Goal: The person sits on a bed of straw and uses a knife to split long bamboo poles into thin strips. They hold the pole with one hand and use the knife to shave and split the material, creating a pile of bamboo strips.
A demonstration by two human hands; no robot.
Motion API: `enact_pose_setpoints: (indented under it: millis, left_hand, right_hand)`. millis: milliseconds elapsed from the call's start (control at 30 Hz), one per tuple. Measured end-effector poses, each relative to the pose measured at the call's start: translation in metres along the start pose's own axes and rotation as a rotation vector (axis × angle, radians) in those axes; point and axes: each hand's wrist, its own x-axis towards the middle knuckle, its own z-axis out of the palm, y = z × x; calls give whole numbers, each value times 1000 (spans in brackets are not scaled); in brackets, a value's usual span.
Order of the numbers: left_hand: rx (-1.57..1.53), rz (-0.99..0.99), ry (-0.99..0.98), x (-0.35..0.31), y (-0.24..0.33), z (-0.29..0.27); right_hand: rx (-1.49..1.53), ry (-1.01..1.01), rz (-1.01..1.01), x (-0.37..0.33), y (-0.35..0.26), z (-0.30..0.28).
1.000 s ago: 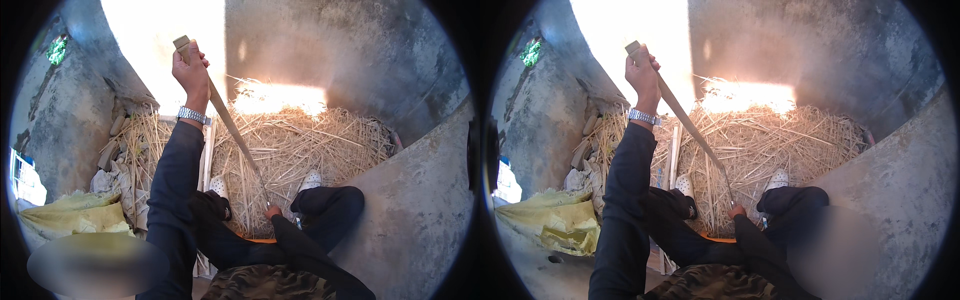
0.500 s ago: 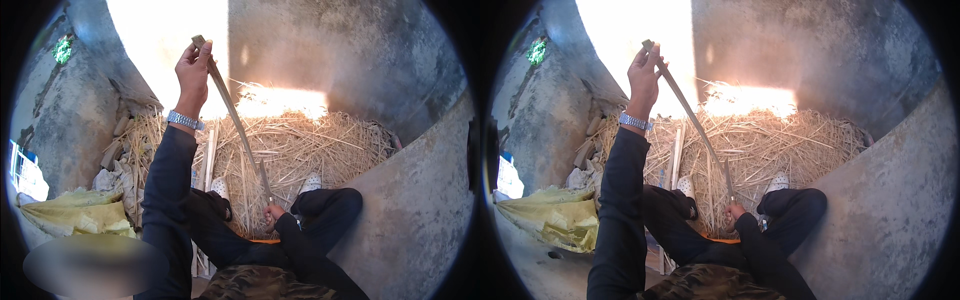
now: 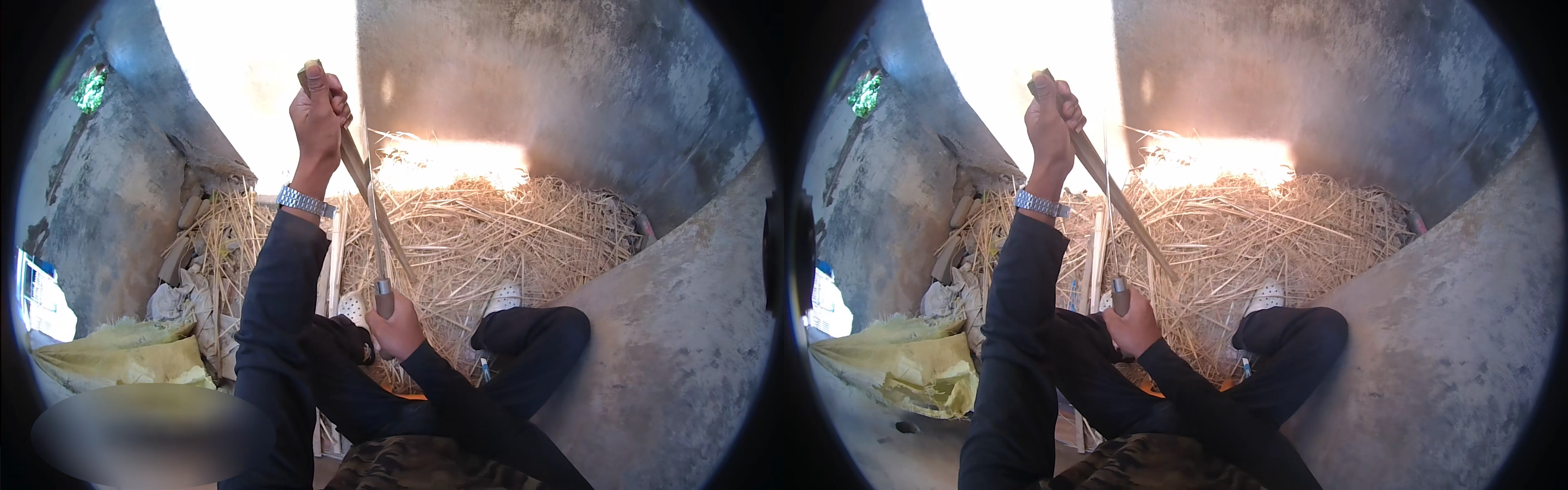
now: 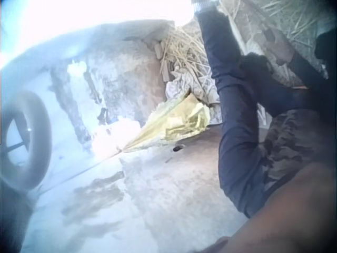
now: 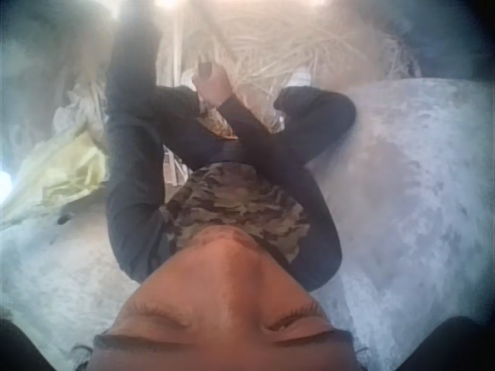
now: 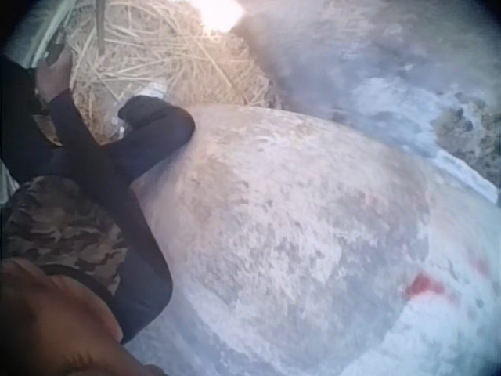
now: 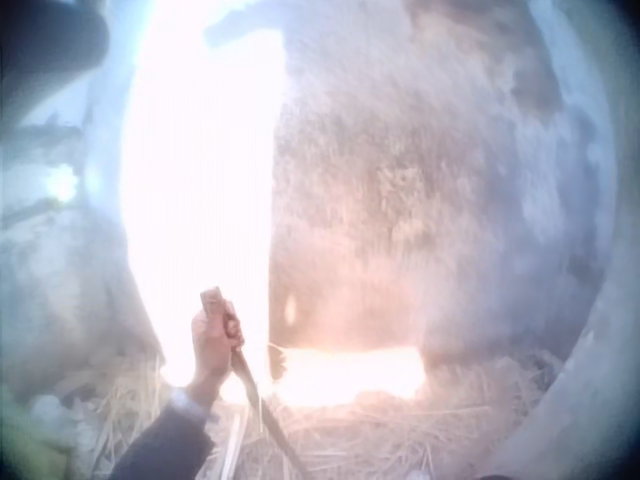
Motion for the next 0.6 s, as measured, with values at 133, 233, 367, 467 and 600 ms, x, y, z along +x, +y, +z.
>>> enact_pose_setpoints:
  millis: [133,233,367,467,600]
  left_hand:
    - [-35,4,31,-2,0,1]
    - [-61,-1,44,2,-1,2]
    - [-29,-23,86,0,-4,-22]
    - [10,-23,42,4,-2,-20]
    - [21,-7,45,-1,2,-12]
  right_hand:
    - [-209,275,-412,31,43,14]
    - [-149,185,189,33,145,-5]
    - [-33,57,330,21,101,-17]
    - [-120,100,113,24,38,4]
    - [-241,213,63,42,108,15]
